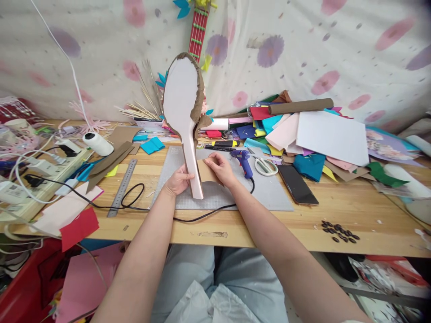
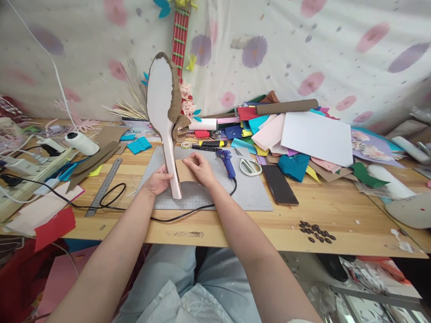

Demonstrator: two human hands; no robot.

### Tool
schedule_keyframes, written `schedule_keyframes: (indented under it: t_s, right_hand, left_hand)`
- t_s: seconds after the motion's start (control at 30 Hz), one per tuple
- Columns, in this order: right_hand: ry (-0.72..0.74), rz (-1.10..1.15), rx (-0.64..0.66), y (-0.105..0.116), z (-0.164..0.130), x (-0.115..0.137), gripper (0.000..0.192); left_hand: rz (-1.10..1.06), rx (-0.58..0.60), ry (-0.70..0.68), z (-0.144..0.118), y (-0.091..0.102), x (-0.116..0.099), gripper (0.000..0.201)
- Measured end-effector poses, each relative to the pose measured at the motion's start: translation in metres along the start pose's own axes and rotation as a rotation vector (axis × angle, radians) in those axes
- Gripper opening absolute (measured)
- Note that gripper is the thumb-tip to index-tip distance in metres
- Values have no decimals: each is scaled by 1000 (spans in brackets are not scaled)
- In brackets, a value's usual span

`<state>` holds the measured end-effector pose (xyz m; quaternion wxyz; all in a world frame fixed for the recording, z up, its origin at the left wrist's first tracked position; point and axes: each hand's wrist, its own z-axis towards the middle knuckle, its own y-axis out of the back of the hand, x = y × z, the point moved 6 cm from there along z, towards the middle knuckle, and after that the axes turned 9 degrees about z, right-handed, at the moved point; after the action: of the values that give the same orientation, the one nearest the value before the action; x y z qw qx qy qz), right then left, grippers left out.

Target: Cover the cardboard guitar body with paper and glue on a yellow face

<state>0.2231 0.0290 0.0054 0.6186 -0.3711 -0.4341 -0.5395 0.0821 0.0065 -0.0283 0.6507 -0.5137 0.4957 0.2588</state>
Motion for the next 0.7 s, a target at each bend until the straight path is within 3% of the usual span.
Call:
schedule_keyframes:
  t_s: [0.47, 0.57, 0.7]
  right_hand:
    - [11, 30, 38, -13, -1, 5, 30]
    - [1, 85, -56, -1, 1, 5, 30]
    - [-46, 52, -122, 14, 2, 2, 32]
  left_hand:
    - [1, 81, 61, -1, -10, 6, 48]
    - [20, 132, 87, -3, -12, 7, 46]
    - [2, 104, 52, -3, -9, 4, 38]
